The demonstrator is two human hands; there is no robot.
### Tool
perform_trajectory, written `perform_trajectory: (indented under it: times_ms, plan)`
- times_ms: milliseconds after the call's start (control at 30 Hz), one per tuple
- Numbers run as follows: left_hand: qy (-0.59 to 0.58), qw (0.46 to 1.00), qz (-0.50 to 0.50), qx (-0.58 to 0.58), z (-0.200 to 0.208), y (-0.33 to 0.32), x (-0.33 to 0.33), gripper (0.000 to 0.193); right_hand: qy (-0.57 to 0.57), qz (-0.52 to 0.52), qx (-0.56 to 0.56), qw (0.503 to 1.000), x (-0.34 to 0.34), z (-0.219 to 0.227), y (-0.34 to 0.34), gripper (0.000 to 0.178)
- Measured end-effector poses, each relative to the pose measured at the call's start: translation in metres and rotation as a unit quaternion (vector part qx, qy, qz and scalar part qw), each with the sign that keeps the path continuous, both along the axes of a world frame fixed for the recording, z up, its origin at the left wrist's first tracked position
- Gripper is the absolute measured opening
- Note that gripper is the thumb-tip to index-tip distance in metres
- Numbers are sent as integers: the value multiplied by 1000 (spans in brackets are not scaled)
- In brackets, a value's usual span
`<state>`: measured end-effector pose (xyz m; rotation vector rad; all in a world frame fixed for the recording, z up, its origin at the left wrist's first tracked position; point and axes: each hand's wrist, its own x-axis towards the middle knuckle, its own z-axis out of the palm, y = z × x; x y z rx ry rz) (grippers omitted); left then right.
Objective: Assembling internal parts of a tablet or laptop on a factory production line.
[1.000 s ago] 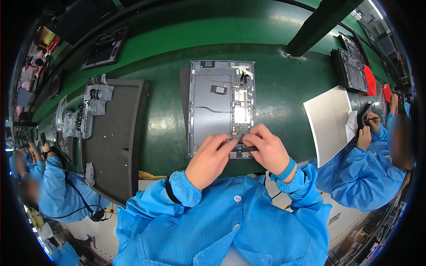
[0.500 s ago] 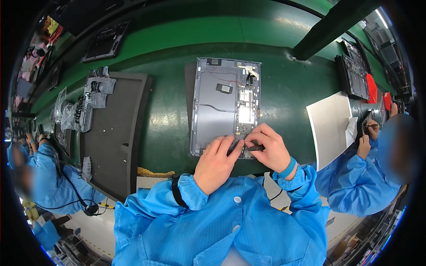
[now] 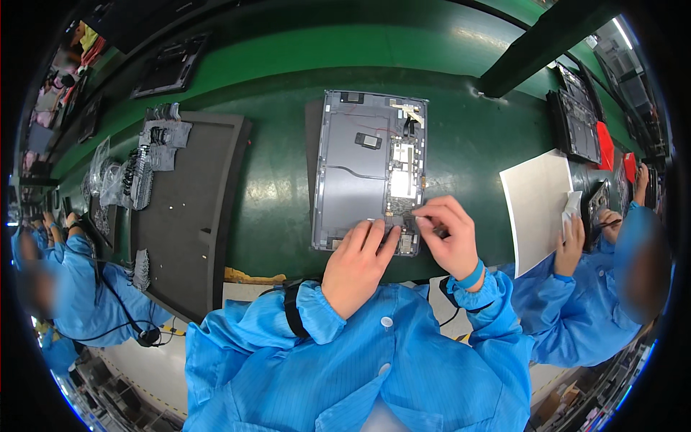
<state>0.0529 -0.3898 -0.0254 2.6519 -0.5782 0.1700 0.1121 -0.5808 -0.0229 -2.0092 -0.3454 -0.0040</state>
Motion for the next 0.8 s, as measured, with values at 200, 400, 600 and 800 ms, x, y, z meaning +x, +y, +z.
perform_trajectory:
  times_ms: [200,400,600,800]
  plan:
    - [6,999,-26,-35,-2,11,13,56,34,-107,-2,994,-21,-19,-8,14]
    - [-15,999,-43,0,3,8,24,55,87,-104,-26,990,-29,-17,-4,18]
    - [-14,999,-39,-9,1,8,24,54,64,-84,-29,994,-27,-22,-6,18]
    - [-27,999,-31,-1,-5,6,17,51,50,-75,-55,994,-23,-18,-4,17]
